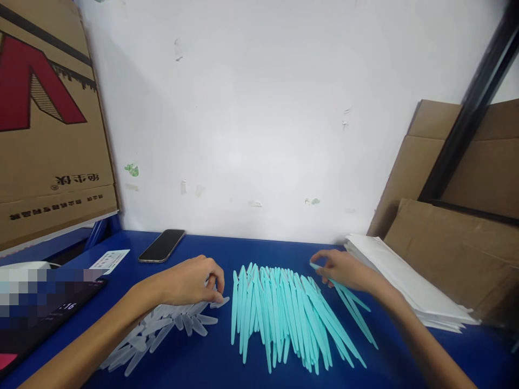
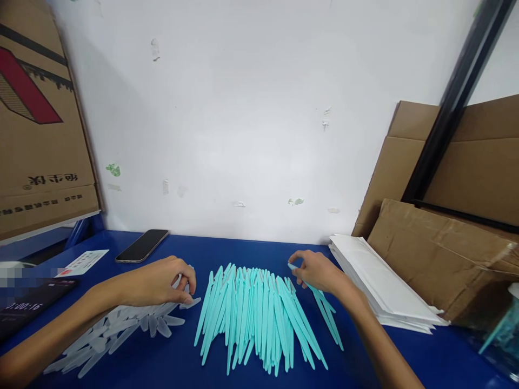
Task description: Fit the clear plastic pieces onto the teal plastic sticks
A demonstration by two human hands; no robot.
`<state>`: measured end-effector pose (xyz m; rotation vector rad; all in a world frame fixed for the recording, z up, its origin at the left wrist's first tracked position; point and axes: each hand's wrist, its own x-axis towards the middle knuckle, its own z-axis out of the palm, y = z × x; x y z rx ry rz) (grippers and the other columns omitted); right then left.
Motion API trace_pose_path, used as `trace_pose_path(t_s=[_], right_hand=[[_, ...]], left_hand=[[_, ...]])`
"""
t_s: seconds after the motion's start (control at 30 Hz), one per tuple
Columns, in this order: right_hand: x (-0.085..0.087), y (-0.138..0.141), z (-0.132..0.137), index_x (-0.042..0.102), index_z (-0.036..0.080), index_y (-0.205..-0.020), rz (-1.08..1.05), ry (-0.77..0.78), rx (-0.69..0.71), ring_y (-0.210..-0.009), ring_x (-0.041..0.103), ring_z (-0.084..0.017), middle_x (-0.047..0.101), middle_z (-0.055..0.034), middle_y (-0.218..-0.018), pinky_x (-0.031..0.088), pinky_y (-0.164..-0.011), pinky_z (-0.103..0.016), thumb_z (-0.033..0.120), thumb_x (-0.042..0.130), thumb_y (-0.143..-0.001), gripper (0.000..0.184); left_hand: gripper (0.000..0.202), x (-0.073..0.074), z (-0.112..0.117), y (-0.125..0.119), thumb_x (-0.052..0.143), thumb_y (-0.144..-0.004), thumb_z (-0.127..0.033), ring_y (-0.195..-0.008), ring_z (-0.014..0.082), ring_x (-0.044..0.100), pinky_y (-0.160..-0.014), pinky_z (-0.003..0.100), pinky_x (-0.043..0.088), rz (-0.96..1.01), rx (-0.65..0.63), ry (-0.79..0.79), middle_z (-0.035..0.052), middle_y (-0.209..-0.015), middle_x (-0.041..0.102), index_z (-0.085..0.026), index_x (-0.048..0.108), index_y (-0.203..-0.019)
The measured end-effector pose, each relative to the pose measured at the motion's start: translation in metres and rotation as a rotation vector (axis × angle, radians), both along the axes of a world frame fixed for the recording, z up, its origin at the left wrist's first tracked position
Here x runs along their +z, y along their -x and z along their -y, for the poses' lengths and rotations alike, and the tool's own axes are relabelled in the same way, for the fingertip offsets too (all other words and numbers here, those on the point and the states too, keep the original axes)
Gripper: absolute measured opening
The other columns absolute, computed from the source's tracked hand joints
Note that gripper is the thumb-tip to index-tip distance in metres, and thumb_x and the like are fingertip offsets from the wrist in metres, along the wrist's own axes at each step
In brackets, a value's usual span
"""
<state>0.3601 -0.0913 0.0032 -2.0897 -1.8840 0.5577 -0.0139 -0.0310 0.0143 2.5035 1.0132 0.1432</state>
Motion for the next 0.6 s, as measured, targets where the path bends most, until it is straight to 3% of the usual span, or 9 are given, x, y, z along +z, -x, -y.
trace_pose_path(t_s=[0.17, 0.37, 0.5, 0.6], right_hand=[[0.0064, 0.0039, 0.0059, 0.055, 0.016, -0.128, 0.016, 0.153, -0.002, -0.059, 0.066, -0.016, 0.074, -0.0034, -0.077, 0.047, -0.048, -0.023, 0.019, 0.059, -0.086, 0.042], [-0.0006, 0.0002, 0.0063, 0.05, 0.012, -0.13, -0.034, 0.254, -0.06, -0.052, 0.065, -0.014, 0.069, -0.0022, -0.07, 0.053, -0.049, -0.022, 0.012, 0.062, -0.081, 0.05], [0.0016, 0.0003, 0.0059, 0.062, 0.012, -0.107, 0.043, 0.2, -0.059, -0.053, 0.065, -0.014, 0.07, -0.0054, -0.074, 0.049, -0.046, -0.02, 0.026, 0.065, -0.083, 0.028], [0.0077, 0.0033, 0.0106, 0.066, 0.014, -0.089, 0.035, 0.17, 0.019, -0.055, 0.065, -0.014, 0.07, -0.005, -0.07, 0.045, -0.047, -0.019, 0.042, 0.068, -0.081, 0.029]], left_hand=[[0.023, -0.0022, 0.0051, -0.0023, 0.067, -0.077, -0.048, -0.082, 0.0244, 0.063, -0.063, 0.03, 0.038, -0.049, 0.008, 0.006, 0.0024, -0.081, 0.072, -0.027, 0.075, -0.08], [0.022, -0.0013, 0.0079, -0.0062, 0.064, -0.079, -0.045, -0.083, 0.0246, 0.062, -0.061, 0.03, 0.038, -0.084, 0.009, 0.014, 0.0027, -0.079, 0.072, -0.025, 0.073, -0.079], [0.024, -0.0004, 0.0108, -0.0082, 0.059, -0.08, -0.044, -0.082, 0.0244, 0.063, -0.06, 0.03, 0.038, -0.115, 0.038, -0.02, 0.0037, -0.081, 0.072, -0.023, 0.071, -0.079], [0.022, -0.002, 0.01, -0.0074, 0.057, -0.08, -0.041, -0.079, 0.0233, 0.062, -0.057, 0.029, 0.037, -0.09, 0.054, -0.065, 0.0045, -0.08, 0.07, -0.022, 0.068, -0.075]])
